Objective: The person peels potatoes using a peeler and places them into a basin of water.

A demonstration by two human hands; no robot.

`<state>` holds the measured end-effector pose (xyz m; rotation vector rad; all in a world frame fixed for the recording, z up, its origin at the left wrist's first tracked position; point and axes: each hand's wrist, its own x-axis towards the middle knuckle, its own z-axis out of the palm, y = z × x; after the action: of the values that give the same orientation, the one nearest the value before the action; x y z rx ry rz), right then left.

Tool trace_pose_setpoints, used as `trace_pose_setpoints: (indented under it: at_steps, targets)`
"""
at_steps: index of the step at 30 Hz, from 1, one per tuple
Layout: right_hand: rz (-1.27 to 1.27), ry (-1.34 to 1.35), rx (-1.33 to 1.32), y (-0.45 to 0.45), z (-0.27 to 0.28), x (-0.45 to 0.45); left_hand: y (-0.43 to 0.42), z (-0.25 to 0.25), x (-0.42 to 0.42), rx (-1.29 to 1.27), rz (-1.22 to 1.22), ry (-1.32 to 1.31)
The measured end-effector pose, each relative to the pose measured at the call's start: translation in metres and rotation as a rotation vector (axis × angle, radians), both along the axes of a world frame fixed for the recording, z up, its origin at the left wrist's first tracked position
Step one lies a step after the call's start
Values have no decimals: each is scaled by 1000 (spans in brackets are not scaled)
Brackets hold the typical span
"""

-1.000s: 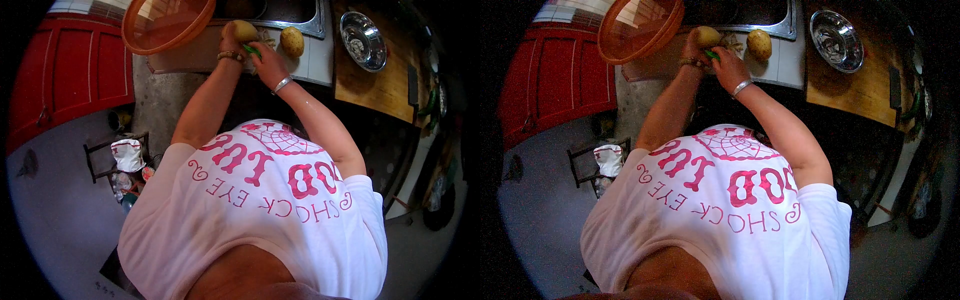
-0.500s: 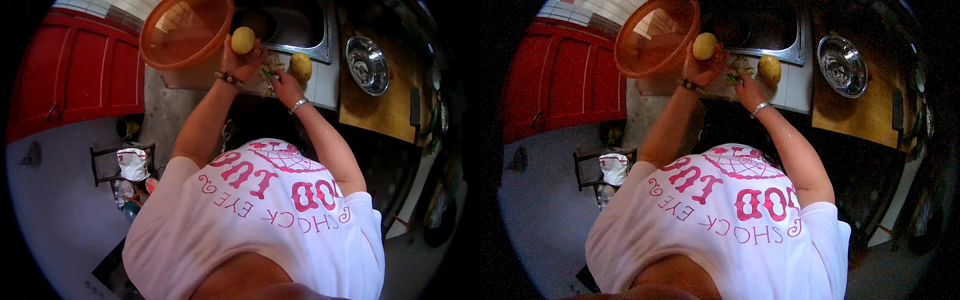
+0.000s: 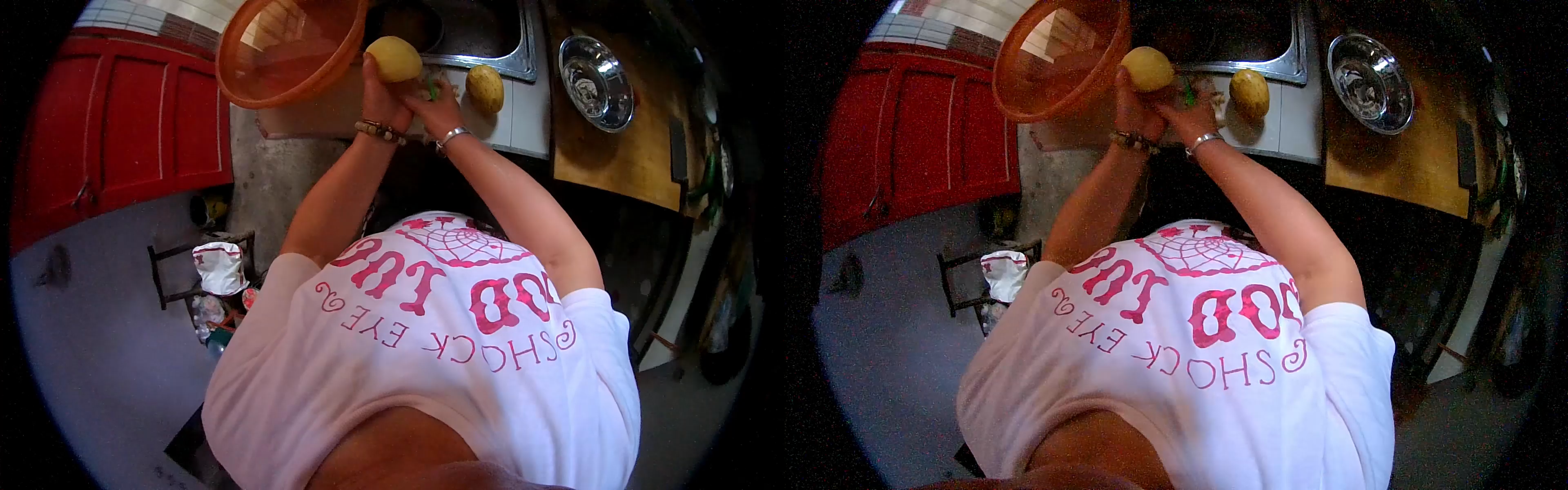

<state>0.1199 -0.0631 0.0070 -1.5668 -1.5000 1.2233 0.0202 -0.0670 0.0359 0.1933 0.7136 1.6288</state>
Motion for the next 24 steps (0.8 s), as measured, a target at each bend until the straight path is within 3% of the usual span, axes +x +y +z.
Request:
trace_pose_setpoints:
  at_steps: [3,5,7,9,10,13,15,19,22,24]
  targets:
    - [18,-82,113,4,-15,-2,-5,-17,-2,-18,53,4]
    - [-101,-209,-104,13,-11,3,-9,-23,-5,-38,77,3]
    - [-103,-131,-184,12,-1,7,-10,-24,-6,-82,70,34]
    - [81,-170,56,5,-3,9,-10,-33,-9,-51,65,-11]
    - [83,-172,52,4,-11,7,-9,-37,-10,-13,54,-47]
    - [40,-258,171,9,-28,3,-15,-18,-6,-37,35,-79]
    - [12,-258,-81,24,-17,18,-14,-15,-13,-33,32,13]
    - [155,-348,-20,20,-25,28,-8,13,-34,-12,-10,120]
    - [248,-323,96,11,-23,30,2,57,-47,-47,-196,279]
    - [235,-222,-58,9,-16,30,4,62,-52,-53,-327,348]
